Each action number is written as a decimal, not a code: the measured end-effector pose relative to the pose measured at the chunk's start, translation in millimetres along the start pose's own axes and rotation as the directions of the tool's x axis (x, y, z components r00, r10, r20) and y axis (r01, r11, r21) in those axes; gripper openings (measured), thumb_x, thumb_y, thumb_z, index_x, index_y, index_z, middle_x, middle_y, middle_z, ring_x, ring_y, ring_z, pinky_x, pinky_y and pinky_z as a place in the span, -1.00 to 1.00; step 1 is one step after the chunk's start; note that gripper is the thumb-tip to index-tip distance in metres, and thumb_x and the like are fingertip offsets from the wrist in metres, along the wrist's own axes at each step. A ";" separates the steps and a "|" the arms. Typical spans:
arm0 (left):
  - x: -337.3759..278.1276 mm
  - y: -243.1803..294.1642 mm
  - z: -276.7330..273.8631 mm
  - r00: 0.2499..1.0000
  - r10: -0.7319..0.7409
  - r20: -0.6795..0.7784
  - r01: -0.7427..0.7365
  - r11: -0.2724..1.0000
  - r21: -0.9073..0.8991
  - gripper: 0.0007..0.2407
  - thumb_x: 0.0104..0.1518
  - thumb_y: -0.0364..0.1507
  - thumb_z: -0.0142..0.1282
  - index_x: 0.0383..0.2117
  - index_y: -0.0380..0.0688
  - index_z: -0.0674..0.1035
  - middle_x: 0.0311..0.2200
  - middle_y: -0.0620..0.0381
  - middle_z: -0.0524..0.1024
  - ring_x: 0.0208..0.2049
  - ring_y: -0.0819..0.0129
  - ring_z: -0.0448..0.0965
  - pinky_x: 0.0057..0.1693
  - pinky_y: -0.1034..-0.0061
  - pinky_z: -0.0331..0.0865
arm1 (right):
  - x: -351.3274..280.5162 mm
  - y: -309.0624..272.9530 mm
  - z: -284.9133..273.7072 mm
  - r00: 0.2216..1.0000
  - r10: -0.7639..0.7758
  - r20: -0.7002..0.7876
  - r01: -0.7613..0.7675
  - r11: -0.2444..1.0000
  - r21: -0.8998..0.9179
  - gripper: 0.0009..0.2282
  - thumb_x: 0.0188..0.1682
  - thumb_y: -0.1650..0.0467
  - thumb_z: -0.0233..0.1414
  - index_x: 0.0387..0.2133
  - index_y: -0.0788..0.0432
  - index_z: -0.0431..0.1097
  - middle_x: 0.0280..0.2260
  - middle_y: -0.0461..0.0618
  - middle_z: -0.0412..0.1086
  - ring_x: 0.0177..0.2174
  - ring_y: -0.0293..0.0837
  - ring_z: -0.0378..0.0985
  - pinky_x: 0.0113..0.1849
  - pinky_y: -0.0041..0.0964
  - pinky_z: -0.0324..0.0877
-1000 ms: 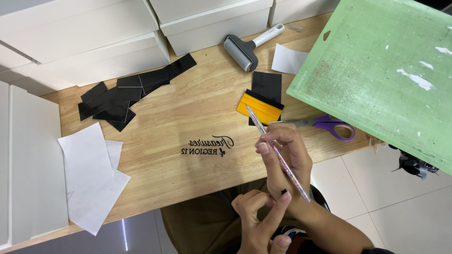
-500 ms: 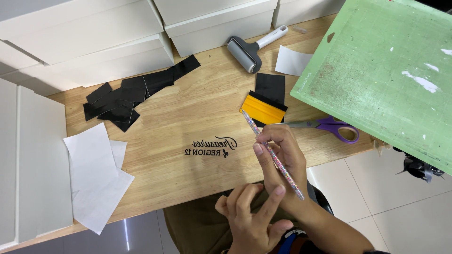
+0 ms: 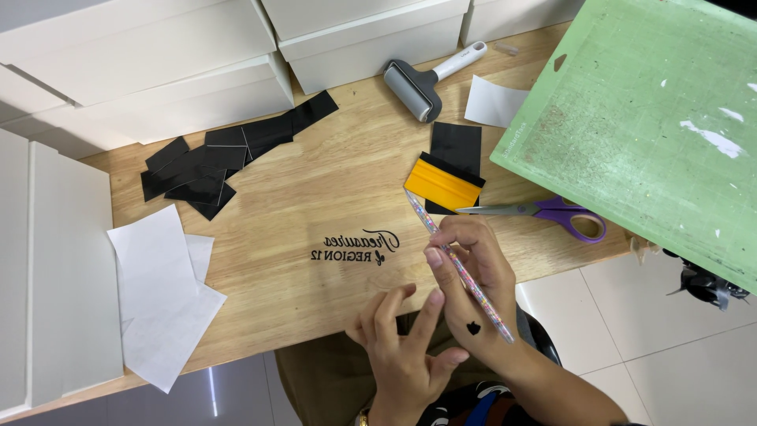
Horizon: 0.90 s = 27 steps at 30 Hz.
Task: Using a precision weeding tool to remove excess vinyl from a cut decal on a wooden surface.
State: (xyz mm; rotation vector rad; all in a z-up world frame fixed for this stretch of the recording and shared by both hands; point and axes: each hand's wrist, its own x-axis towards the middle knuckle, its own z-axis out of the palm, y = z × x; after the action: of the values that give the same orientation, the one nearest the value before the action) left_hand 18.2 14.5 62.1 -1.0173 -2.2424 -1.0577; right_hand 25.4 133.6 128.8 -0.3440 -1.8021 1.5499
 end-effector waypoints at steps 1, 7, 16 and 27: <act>7.0 3.0 -6.0 1.000 -0.001 0.000 0.001 1.000 0.001 -0.50 0.32 0.12 -0.42 0.08 0.22 0.51 0.02 -0.03 0.48 0.02 0.11 0.49 0.15 0.13 0.18 | 0.3 -1.1 -0.6 1.000 0.001 0.001 -0.001 1.000 0.000 -0.96 0.12 0.48 -0.01 -0.21 0.17 0.34 -0.22 0.01 0.29 -0.23 -0.20 0.36 -0.22 -0.40 0.37; 6.1 0.2 -14.3 0.753 -0.287 0.593 0.575 -0.153 -0.804 -0.37 0.32 -0.01 -0.34 0.34 -0.28 0.31 0.16 0.07 0.43 0.10 0.39 0.36 0.02 0.53 0.14 | 6.4 8.7 -10.0 0.977 -0.186 -0.101 0.181 0.982 -0.053 -0.96 0.10 0.54 -0.01 -0.23 0.28 0.33 -0.24 0.12 0.30 -0.30 -0.13 0.46 -0.23 -0.37 0.49; 12.7 -56.8 -24.9 0.811 -0.580 0.079 0.393 0.441 -0.807 -0.85 0.13 -0.43 0.24 -0.56 -0.20 0.65 -0.64 0.13 0.56 -0.31 0.15 0.62 -0.15 0.35 0.48 | -14.4 68.6 -48.5 0.995 -0.071 -0.072 0.066 0.996 -0.066 -0.91 0.08 0.55 -0.01 -0.18 0.35 0.33 -0.28 0.22 0.41 -0.34 -0.03 0.60 -0.21 -0.30 0.58; 29.5 -92.5 12.1 0.943 -0.319 0.100 0.263 0.893 0.364 -0.67 0.14 -0.01 0.15 -0.08 0.22 0.66 0.04 0.36 0.57 0.11 0.23 0.44 0.07 0.23 0.08 | 13.2 82.3 -0.2 0.910 -0.136 0.391 0.246 0.937 -0.247 -0.98 -0.09 0.56 0.07 -0.44 0.29 0.38 -0.48 0.13 0.47 -0.54 -0.08 0.49 -0.41 -0.38 0.38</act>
State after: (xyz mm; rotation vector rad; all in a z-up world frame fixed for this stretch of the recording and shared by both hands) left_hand -73.3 -3.3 31.9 -0.6442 -2.6521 -0.6689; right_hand -4.2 161.7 56.1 -0.0008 -2.2923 1.2679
